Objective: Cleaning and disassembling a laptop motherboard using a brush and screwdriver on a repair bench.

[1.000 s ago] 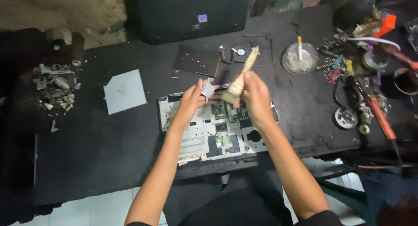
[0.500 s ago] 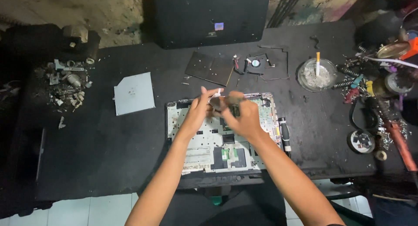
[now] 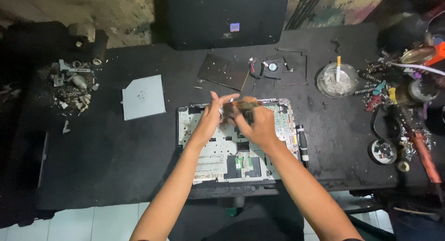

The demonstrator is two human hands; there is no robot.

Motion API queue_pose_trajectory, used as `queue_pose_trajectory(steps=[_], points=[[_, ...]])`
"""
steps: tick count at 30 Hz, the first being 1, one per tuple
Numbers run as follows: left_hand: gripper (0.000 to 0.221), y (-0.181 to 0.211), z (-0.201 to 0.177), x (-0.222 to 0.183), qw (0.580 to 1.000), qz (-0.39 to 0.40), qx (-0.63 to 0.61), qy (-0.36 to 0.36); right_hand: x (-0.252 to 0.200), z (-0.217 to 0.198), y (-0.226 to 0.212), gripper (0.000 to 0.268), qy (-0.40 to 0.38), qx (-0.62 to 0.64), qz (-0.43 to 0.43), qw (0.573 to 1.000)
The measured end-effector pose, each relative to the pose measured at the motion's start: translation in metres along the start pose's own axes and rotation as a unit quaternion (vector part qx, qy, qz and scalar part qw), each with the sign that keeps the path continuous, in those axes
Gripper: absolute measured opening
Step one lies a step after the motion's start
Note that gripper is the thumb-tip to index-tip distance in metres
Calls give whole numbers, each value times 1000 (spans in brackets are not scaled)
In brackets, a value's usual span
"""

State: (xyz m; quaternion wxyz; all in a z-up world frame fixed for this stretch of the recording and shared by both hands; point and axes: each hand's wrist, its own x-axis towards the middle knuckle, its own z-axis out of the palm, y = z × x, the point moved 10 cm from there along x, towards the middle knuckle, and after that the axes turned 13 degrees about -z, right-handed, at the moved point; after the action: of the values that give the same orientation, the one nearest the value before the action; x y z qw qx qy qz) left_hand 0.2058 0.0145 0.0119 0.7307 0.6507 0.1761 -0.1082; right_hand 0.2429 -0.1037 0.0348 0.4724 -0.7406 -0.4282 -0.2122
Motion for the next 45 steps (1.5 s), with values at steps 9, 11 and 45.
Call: queue_pose_trajectory(steps=[9,11,45], points=[[83,-9,1,6,1000,2,4,1,-18,10,23,9,4,26,-1,1000],[81,-15,2,8,999,-1,38,11,-14,-3,24,10,35,-25,-4,999],[36,7,-5,-4,997,50,-13,55,-11,-22,10,11,66,10,19,998]])
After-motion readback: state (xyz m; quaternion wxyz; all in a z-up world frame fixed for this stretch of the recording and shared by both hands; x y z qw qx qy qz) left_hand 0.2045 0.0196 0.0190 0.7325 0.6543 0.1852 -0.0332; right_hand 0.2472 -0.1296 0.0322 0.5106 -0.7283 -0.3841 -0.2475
